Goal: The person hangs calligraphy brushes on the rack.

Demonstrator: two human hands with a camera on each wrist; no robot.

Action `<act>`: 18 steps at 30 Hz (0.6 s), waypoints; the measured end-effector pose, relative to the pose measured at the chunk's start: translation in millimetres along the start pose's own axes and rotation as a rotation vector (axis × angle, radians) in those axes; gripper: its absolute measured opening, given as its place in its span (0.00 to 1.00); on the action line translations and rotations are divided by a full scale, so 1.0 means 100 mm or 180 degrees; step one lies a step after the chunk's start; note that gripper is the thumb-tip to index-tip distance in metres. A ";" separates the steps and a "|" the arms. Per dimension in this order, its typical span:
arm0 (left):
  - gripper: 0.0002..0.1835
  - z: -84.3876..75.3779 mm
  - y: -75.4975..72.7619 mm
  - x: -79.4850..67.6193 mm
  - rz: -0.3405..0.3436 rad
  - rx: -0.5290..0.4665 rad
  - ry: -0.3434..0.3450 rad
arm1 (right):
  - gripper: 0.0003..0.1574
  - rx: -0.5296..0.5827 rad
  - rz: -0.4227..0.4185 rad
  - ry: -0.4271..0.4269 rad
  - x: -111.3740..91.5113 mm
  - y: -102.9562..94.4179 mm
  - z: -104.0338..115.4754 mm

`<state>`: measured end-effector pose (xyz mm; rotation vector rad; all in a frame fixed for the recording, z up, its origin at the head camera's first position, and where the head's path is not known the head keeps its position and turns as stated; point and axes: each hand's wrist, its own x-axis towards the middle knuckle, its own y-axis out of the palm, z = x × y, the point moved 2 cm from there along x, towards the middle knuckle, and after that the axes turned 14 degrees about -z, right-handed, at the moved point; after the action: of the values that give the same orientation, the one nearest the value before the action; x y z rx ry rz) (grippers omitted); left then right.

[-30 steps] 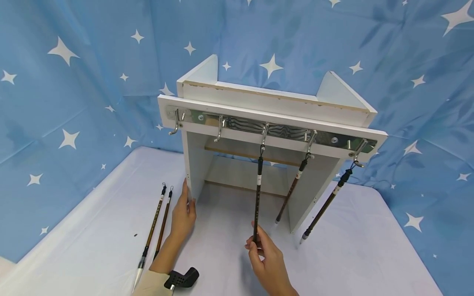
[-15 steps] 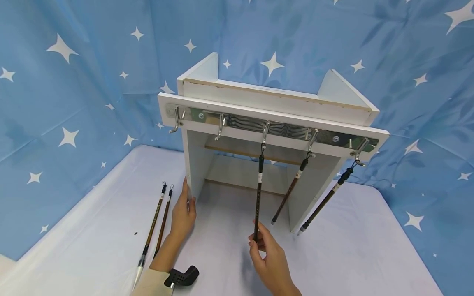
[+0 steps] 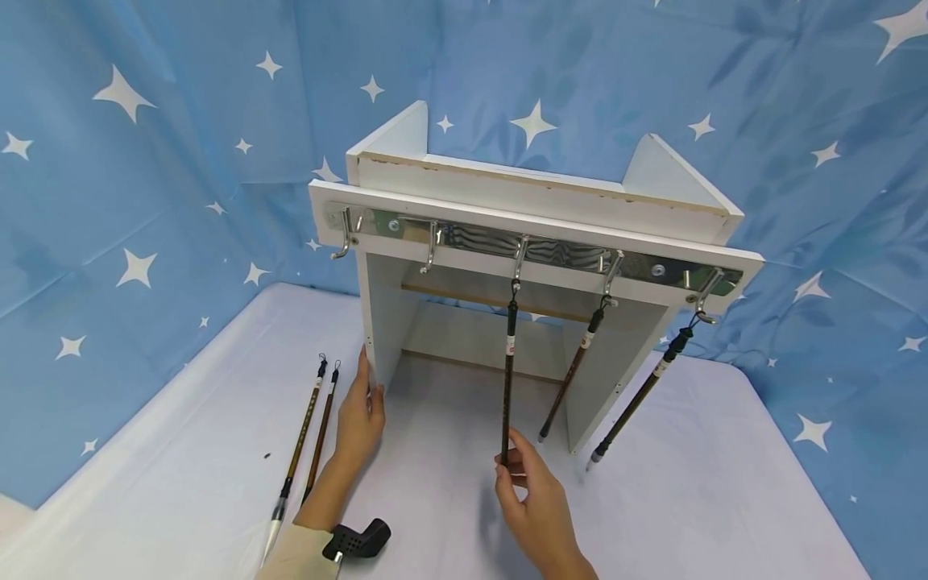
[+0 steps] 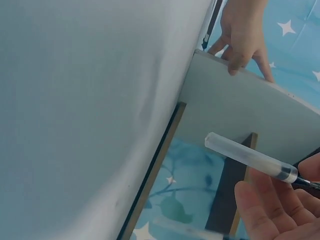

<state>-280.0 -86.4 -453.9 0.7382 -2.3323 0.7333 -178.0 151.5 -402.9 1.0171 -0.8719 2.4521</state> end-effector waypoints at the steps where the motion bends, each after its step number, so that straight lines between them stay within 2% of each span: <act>1: 0.36 0.00 0.00 0.00 0.0002 -0.0006 0.0000 | 0.31 0.0003 -0.0002 0.0004 0.00 -0.01 -0.01; 10: 0.36 0.01 0.00 0.00 -0.0010 0.0016 -0.0009 | 0.30 -0.0134 -0.0003 0.0122 0.04 -0.04 -0.08; 18: 0.37 0.01 0.01 0.00 0.0023 0.0013 -0.0042 | 0.31 -0.0110 -0.0091 0.0044 0.05 -0.07 -0.09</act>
<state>-280.9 -86.1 -454.8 0.7389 -2.3472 0.7384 -182.5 162.8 -401.9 0.9929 -0.8862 2.4091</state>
